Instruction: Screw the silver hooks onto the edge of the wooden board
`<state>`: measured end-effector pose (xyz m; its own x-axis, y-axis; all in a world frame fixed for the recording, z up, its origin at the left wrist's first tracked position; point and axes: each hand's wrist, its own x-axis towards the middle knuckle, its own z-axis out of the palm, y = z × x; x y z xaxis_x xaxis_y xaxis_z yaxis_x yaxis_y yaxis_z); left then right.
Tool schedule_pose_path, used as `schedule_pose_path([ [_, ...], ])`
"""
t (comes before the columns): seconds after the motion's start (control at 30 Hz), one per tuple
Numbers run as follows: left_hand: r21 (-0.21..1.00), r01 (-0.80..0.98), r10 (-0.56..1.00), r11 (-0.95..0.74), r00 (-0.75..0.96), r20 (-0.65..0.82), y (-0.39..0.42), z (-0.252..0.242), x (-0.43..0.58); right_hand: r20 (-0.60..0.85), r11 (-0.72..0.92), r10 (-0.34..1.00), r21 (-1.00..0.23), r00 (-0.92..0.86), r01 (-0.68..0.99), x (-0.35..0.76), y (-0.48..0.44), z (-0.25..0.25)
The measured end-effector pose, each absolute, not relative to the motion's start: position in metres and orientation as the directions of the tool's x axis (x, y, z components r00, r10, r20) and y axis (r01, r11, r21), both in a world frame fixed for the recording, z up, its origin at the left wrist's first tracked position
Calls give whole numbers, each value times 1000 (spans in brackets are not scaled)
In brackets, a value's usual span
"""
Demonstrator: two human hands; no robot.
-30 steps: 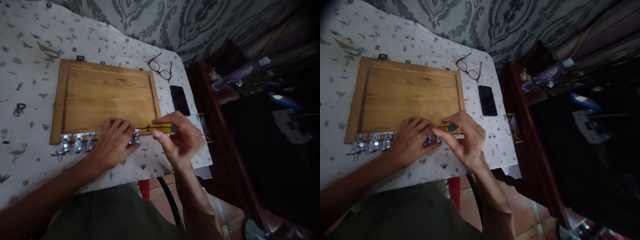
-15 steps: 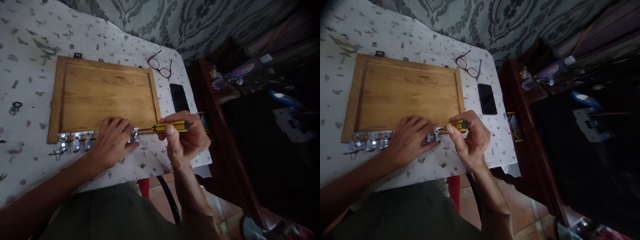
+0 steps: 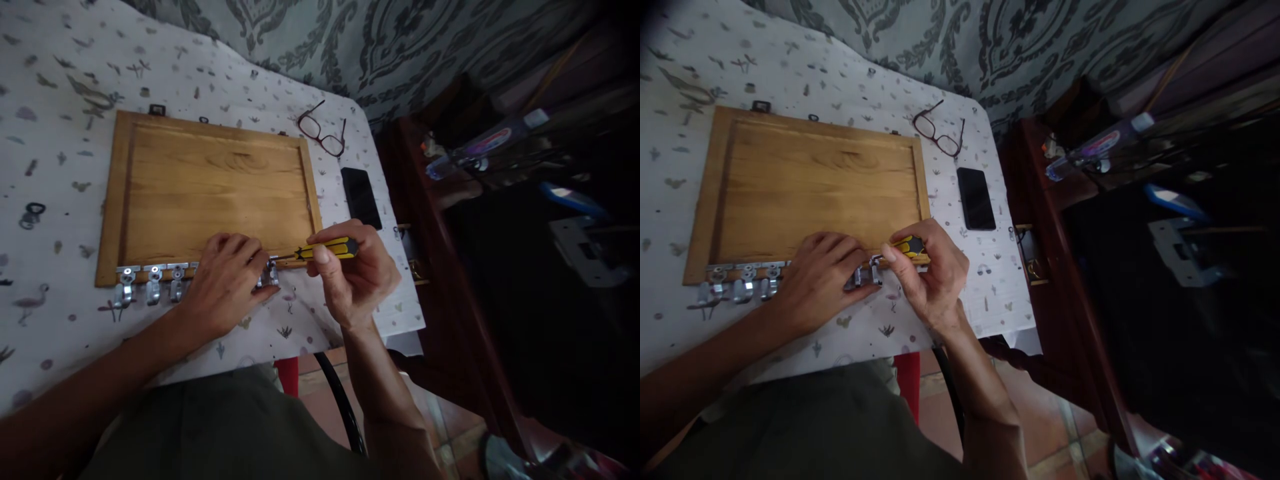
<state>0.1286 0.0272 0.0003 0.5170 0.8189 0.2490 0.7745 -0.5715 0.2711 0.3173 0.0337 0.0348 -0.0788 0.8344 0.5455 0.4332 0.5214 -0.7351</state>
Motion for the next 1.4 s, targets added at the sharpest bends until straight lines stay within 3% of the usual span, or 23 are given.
schedule_pose_path([
  [0.53,263,778,817,-571,511,267,27,-1,129,397,506,857,-768,-329,393,328,37,60],
  [0.8,280,772,816,-571,499,290,27,-2,129,585,581,792,-632,-177,513,317,38,40],
  [1.4,252,771,806,-585,520,282,27,-2,128,590,587,788,-631,-177,508,315,33,40],
])
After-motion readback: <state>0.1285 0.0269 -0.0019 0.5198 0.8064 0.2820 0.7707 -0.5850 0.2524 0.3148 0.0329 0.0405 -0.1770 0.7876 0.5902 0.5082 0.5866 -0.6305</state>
